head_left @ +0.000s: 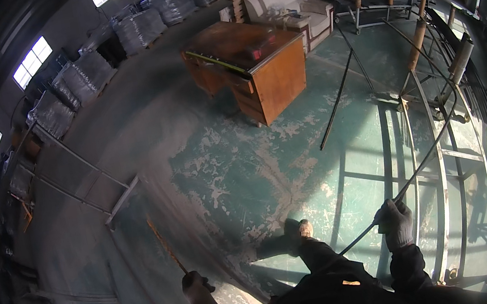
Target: The person operates a metal bending machine in a workshop. They feed metal rods into the machine, adjust the machine's settings, and bend the rods into a curved shape. The person also uses a tape measure to measure the rods and a green tool to assist in the bending process.
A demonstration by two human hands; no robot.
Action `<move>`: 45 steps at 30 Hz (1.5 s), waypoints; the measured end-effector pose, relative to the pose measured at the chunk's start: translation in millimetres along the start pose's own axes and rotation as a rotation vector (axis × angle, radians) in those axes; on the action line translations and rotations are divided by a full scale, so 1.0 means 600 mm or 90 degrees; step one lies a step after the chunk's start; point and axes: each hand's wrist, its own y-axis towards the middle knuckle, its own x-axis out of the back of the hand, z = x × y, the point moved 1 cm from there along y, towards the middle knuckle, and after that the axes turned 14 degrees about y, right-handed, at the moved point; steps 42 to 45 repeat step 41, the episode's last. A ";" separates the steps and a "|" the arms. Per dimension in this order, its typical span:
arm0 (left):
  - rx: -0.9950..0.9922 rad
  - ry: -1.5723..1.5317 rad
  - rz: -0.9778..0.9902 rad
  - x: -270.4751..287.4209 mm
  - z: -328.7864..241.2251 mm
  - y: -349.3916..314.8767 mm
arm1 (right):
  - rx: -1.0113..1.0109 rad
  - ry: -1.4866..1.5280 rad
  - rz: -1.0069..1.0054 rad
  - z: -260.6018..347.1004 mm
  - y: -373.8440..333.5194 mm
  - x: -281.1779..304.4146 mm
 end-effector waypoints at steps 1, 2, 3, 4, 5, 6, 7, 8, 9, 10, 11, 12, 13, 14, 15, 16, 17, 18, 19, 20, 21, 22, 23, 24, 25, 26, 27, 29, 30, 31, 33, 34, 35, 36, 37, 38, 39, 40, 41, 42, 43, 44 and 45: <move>0.005 0.011 -0.034 -0.018 -0.014 0.042 | 0.015 0.021 0.001 -0.039 0.043 -0.036; 0.001 0.017 -0.071 -0.040 -0.035 0.088 | -0.030 0.004 0.000 -0.065 0.087 -0.067; -0.029 0.043 -0.130 -0.068 -0.061 0.139 | -0.039 -0.003 -0.013 -0.100 0.132 -0.106; -0.049 0.036 -0.150 -0.099 -0.092 0.195 | -0.041 0.002 -0.009 -0.131 0.179 -0.145; -0.077 0.034 -0.173 -0.124 -0.130 0.253 | -0.057 0.006 -0.008 -0.160 0.229 -0.189; -0.103 0.043 -0.199 -0.138 -0.168 0.299 | -0.073 0.002 -0.004 -0.181 0.274 -0.230; -0.122 0.060 -0.209 -0.155 -0.215 0.345 | -0.078 0.020 -0.009 -0.200 0.319 -0.277; -0.136 0.059 -0.211 -0.171 -0.268 0.399 | -0.078 0.043 -0.014 -0.218 0.364 -0.324; -0.148 0.057 -0.215 -0.186 -0.326 0.456 | -0.098 0.028 -0.006 -0.226 0.405 -0.368; -0.141 0.063 -0.222 -0.195 -0.372 0.505 | -0.125 0.007 -0.008 -0.237 0.448 -0.414; -0.163 0.063 -0.211 -0.199 -0.418 0.554 | -0.140 0.007 0.040 -0.243 0.483 -0.456; -0.193 0.063 -0.218 -0.200 -0.455 0.596 | -0.171 -0.010 0.053 -0.249 0.519 -0.497; -0.216 0.059 -0.227 -0.206 -0.491 0.639 | -0.190 0.004 0.057 -0.259 0.551 -0.541; -0.265 0.047 -0.232 -0.220 -0.526 0.684 | -0.203 0.029 0.032 -0.273 0.584 -0.587; -0.237 0.059 -0.232 -0.230 -0.560 0.732 | -0.217 0.032 0.040 -0.287 0.617 -0.631; -0.220 0.076 -0.234 -0.246 -0.589 0.779 | -0.229 0.041 0.050 -0.300 0.650 -0.669; -0.214 0.062 -0.203 -0.264 -0.614 0.826 | -0.262 0.028 0.081 -0.312 0.687 -0.702; -0.220 0.063 -0.179 -0.292 -0.636 0.878 | -0.256 0.023 0.084 -0.329 0.722 -0.732; -0.234 0.063 -0.155 -0.314 -0.664 0.934 | -0.251 0.015 0.085 -0.352 0.757 -0.763; -0.250 0.065 -0.129 -0.339 -0.694 0.992 | -0.238 0.014 0.096 -0.380 0.791 -0.795; -0.239 0.060 -0.087 -0.367 -0.718 1.048 | -0.231 0.019 0.067 -0.406 0.824 -0.821; -0.260 0.052 -0.029 -0.404 -0.739 1.104 | -0.216 0.028 0.055 -0.430 0.863 -0.847; -0.265 0.053 0.019 -0.437 -0.763 1.158 | -0.197 0.044 0.051 -0.455 0.899 -0.876; -0.284 0.061 0.072 -0.460 -0.792 1.205 | -0.171 0.075 0.020 -0.477 0.929 -0.904; -0.241 0.015 0.137 -0.497 -0.821 1.247 | -0.161 0.052 -0.010 -0.489 0.959 -0.931; -0.237 0.050 0.159 -0.521 -0.852 1.281 | -0.147 0.031 -0.034 -0.496 0.983 -0.956; -0.233 0.083 0.180 -0.546 -0.883 1.312 | -0.125 0.048 -0.062 -0.502 1.003 -0.986; -0.229 0.126 0.241 -0.599 -0.956 1.391 | -0.119 0.061 -0.072 -0.512 1.056 -1.045; -0.225 0.144 0.238 -0.625 -0.990 1.435 | -0.131 0.054 -0.110 -0.518 1.076 -1.073; -0.221 0.168 0.234 -0.650 -1.023 1.482 | -0.110 0.039 -0.102 -0.527 1.097 -1.102; -0.217 0.175 0.185 -0.702 -1.072 1.575 | -0.120 0.008 -0.114 -0.551 1.149 -1.164; -0.220 0.188 0.140 -0.731 -1.096 1.623 | -0.121 -0.004 -0.112 -0.563 1.181 -1.198; -0.229 0.193 0.096 -0.761 -1.121 1.675 | -0.123 0.003 -0.104 -0.580 1.216 -1.234; -0.232 0.193 0.050 -0.786 -1.141 1.728 | -0.109 0.017 -0.070 -0.601 1.252 -1.268; -0.237 0.196 0.032 -0.804 -1.164 1.780 | -0.114 0.008 -0.063 -0.622 1.294 -1.301; -0.238 0.193 0.014 -0.827 -1.188 1.834 | -0.095 0.036 -0.050 -0.651 1.342 -1.338; -0.238 0.192 -0.002 -0.851 -1.209 1.887 | -0.103 0.027 -0.052 -0.676 1.390 -1.366; -0.222 0.203 -0.006 -0.876 -1.231 1.941 | -0.114 0.018 -0.055 -0.704 1.438 -1.394; -0.200 0.227 -0.020 -0.894 -1.259 1.993 | -0.114 0.026 -0.064 -0.720 1.480 -1.409; -0.200 0.227 -0.020 -0.894 -1.259 1.993 | -0.114 0.026 -0.064 -0.720 1.480 -1.409; -0.200 0.227 -0.020 -0.894 -1.259 1.993 | -0.114 0.026 -0.064 -0.720 1.480 -1.409; -0.200 0.227 -0.020 -0.894 -1.259 1.993 | -0.114 0.026 -0.064 -0.720 1.480 -1.409; -0.200 0.227 -0.020 -0.894 -1.259 1.993 | -0.114 0.026 -0.064 -0.720 1.480 -1.409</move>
